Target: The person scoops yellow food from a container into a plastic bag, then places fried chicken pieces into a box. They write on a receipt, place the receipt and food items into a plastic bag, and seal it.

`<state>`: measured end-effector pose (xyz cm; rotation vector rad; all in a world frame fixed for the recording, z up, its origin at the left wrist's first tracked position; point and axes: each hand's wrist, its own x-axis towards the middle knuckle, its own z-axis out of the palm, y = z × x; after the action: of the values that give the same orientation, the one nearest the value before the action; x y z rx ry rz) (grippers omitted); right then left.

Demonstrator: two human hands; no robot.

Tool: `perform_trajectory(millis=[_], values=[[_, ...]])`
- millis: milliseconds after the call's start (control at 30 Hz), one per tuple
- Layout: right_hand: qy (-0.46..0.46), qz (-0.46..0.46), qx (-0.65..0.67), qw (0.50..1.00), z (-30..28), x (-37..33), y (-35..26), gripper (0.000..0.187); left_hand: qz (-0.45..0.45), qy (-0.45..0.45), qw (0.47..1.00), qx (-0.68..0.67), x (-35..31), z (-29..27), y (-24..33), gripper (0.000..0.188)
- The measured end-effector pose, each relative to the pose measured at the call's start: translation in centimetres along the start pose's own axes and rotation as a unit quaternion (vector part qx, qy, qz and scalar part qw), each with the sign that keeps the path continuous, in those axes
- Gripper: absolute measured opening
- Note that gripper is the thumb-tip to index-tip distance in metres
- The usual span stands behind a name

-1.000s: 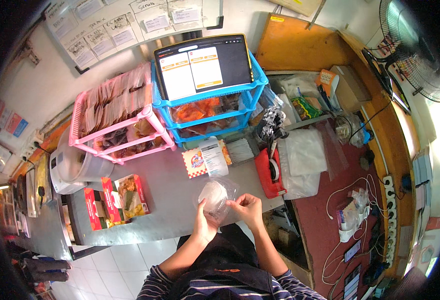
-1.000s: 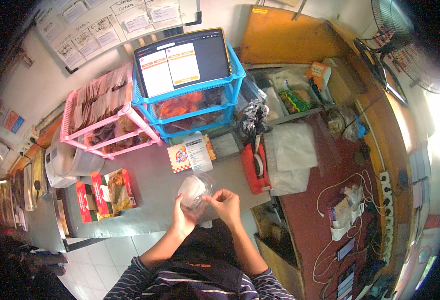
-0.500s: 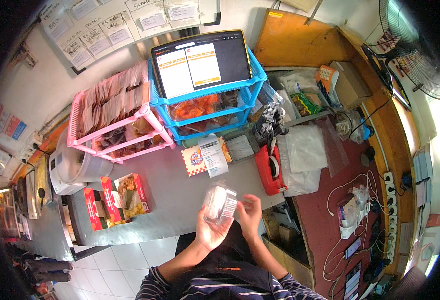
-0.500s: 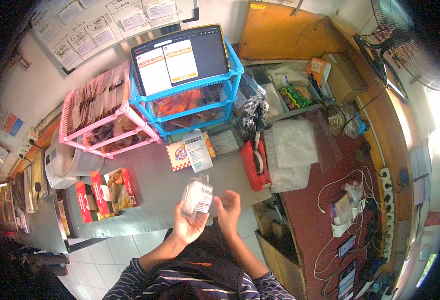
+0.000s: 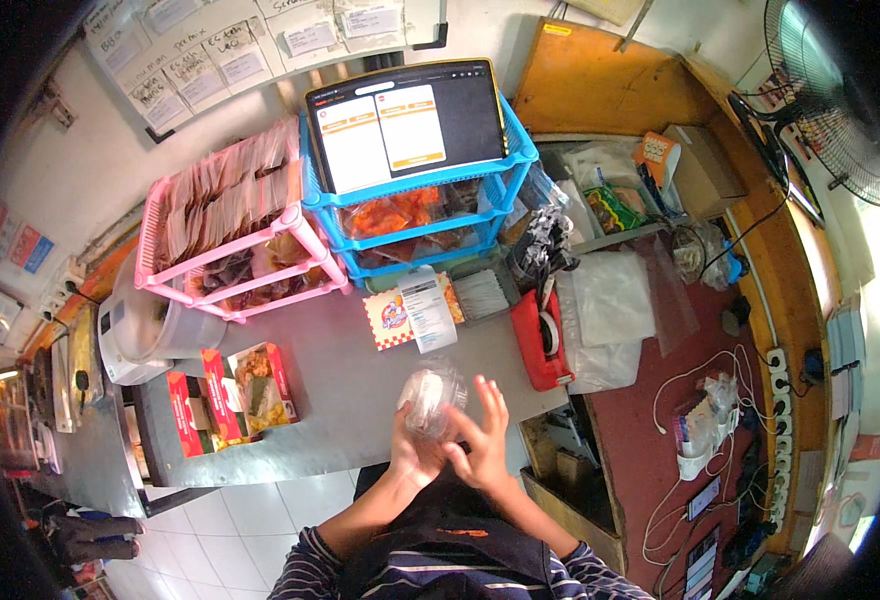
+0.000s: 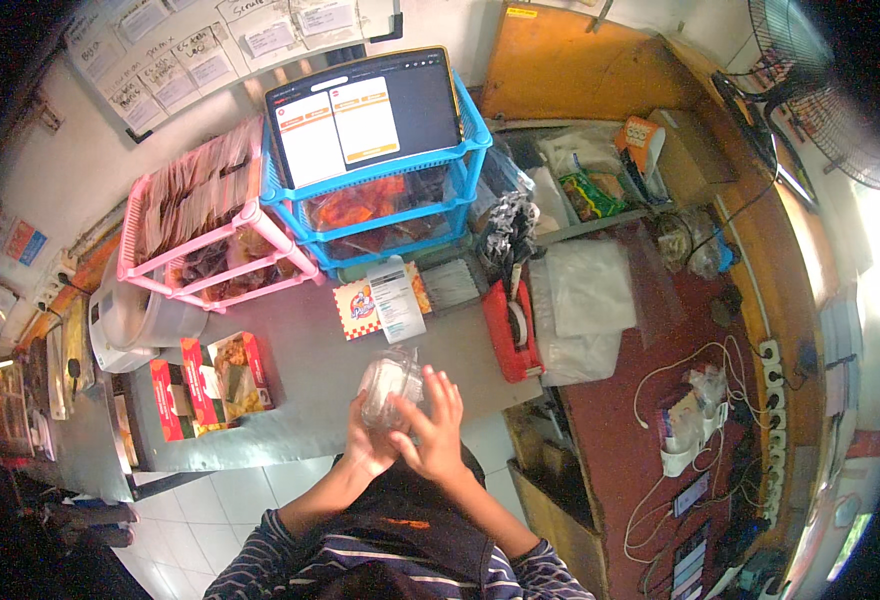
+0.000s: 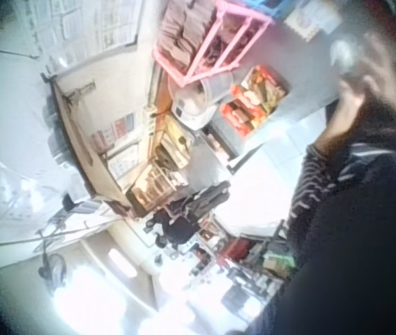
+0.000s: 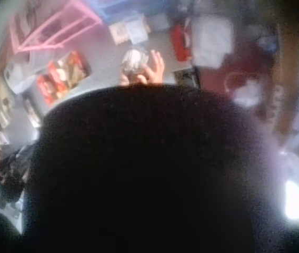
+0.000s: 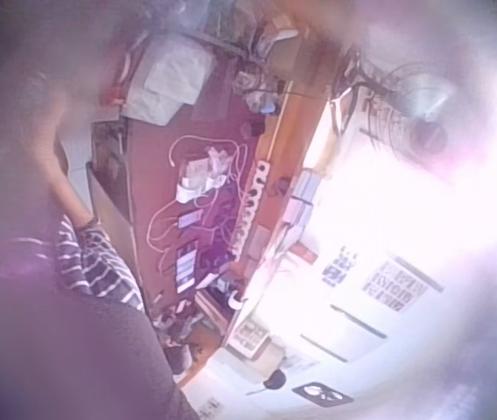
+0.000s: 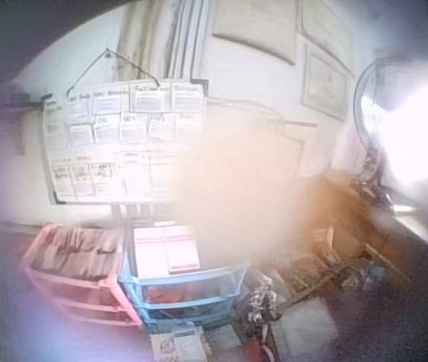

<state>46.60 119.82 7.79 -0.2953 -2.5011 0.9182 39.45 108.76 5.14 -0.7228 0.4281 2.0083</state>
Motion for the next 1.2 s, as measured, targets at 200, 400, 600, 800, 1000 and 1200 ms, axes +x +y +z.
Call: perform_trajectory(millis=[200,400,600,800,1000,1200], values=[[-0.051,-0.026,0.009,0.998,-0.1,0.2,0.3,0.019,0.031,-0.027,0.998,0.049,0.9,-1.7,0.2,0.053],[0.201,0.28,-0.244,0.906,-2.3,1.1,13.4,0.025,0.151,0.107,0.961,0.203,3.7,-8.8,7.0,0.055],[0.109,0.341,-0.067,0.931,-1.5,2.2,22.1,0.022,0.188,0.216,0.864,0.413,5.8,-13.9,14.2,0.068],[0.15,0.423,0.211,0.868,-7.3,-4.8,18.7,0.027,0.429,0.309,0.431,0.731,4.5,-10.5,11.9,0.052],[0.118,0.456,0.228,0.852,-4.4,-8.4,21.1,0.018,0.169,0.182,0.505,0.826,6.9,-10.2,3.2,0.038],[-0.003,0.333,-0.139,0.933,-6.9,-6.2,24.8,0.02,0.397,0.206,0.547,0.708,11.2,-10.3,0.2,0.031]])
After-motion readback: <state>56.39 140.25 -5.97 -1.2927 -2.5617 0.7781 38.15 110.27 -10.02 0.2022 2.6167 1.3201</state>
